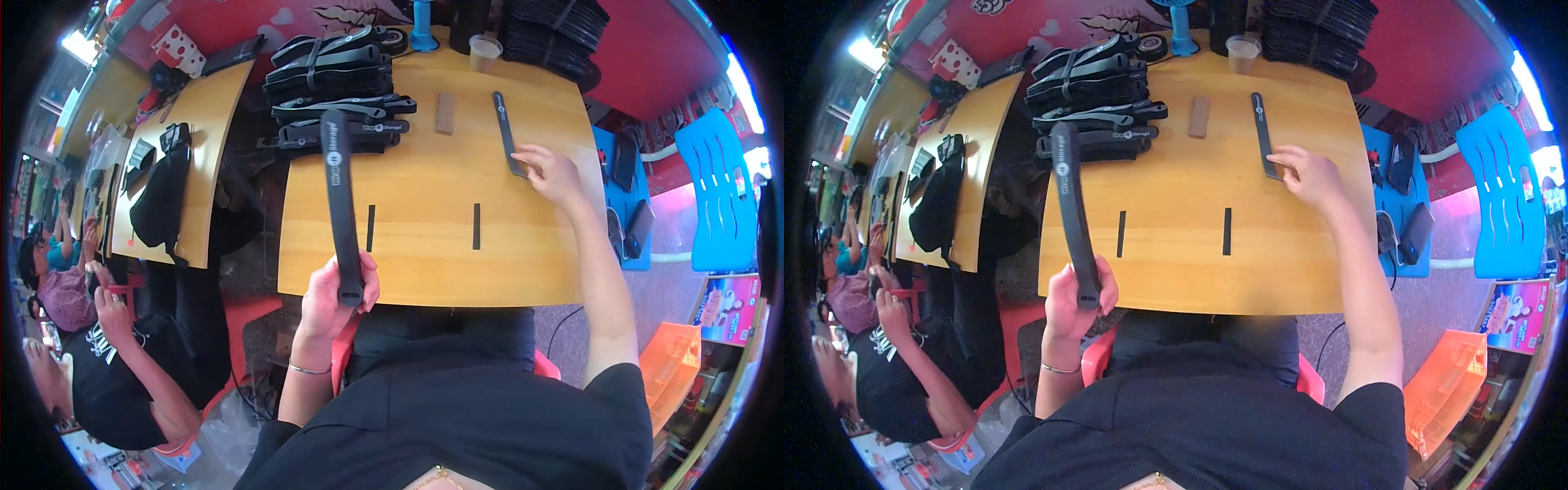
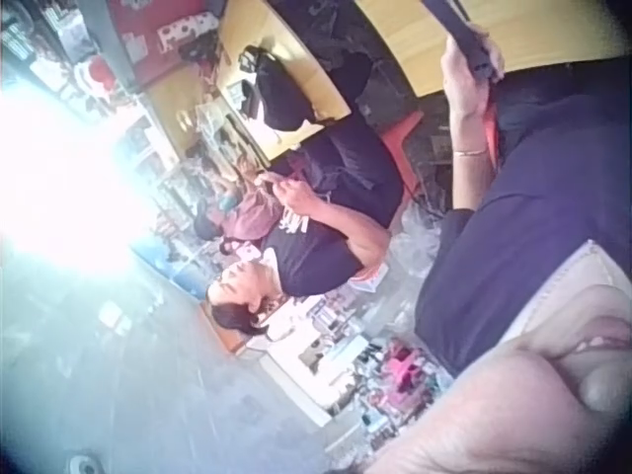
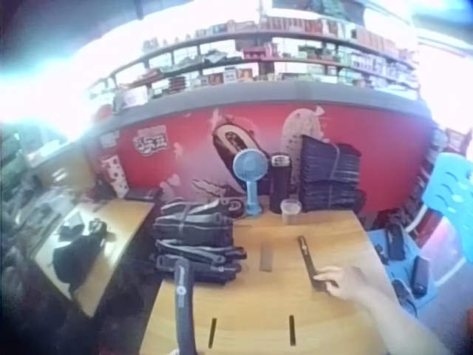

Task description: Peeling apart and laying out velcro storage straps on a table in a workshop.

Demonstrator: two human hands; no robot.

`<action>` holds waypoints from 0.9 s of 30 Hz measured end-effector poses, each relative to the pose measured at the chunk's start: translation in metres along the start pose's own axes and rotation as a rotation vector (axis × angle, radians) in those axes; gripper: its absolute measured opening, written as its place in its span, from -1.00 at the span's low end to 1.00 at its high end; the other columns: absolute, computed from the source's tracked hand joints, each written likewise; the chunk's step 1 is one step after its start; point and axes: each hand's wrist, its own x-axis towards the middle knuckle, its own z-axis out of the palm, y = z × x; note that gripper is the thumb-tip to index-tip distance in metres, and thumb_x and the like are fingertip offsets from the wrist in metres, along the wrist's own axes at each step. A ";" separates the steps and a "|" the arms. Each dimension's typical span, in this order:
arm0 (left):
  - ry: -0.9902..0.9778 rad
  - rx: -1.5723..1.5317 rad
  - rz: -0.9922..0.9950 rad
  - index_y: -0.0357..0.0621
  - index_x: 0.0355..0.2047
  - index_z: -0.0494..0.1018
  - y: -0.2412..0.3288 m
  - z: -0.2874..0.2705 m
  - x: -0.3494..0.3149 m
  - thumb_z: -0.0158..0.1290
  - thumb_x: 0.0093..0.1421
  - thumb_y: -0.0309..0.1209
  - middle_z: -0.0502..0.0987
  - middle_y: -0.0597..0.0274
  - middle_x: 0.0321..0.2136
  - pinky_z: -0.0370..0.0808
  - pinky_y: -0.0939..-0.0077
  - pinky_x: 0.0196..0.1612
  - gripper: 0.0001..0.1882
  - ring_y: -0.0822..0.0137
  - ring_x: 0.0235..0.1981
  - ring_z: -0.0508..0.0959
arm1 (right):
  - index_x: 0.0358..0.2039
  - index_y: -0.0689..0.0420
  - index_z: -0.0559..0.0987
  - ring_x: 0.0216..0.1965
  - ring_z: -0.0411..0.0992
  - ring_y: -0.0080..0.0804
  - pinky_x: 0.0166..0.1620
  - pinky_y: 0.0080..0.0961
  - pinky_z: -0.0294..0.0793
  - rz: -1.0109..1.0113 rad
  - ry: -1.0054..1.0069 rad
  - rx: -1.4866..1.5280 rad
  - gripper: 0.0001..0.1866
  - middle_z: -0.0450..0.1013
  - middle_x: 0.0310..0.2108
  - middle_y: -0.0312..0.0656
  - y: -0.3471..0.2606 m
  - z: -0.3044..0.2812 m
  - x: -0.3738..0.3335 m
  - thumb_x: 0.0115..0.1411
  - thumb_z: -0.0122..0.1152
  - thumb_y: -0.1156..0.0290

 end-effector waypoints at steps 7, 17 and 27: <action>0.105 -0.013 0.201 -0.18 -0.13 0.32 0.000 -0.006 0.022 -0.29 0.27 -0.06 0.34 0.18 -0.57 0.23 0.54 -0.53 -0.55 0.36 -0.57 0.34 | -0.15 -0.02 0.60 -0.16 0.50 -0.26 -0.14 -0.38 0.51 0.168 0.029 0.069 -0.72 0.51 -0.11 -0.32 -0.046 0.009 0.054 0.10 0.16 0.33; -0.021 -0.223 0.144 -0.28 0.05 0.22 0.006 0.002 0.023 -0.19 0.36 -0.22 0.37 0.05 -0.31 0.36 0.56 -0.54 -0.60 0.26 -0.53 0.47 | -0.13 0.00 0.58 -0.14 0.48 -0.14 -0.11 -0.24 0.49 0.055 -0.111 -0.111 -0.65 0.50 -0.13 -0.20 -0.052 0.069 0.149 0.06 0.26 0.18; -0.043 -0.266 0.132 -0.23 0.21 0.08 0.004 0.014 0.034 -0.13 0.33 -0.47 0.36 0.02 -0.08 0.52 0.46 -0.20 -0.54 0.11 -0.20 0.54 | -0.17 0.04 0.60 -0.23 0.49 -0.16 -0.20 -0.23 0.47 0.342 -0.083 -0.295 -0.71 0.47 -0.24 -0.15 -0.039 0.012 0.039 0.11 0.24 0.24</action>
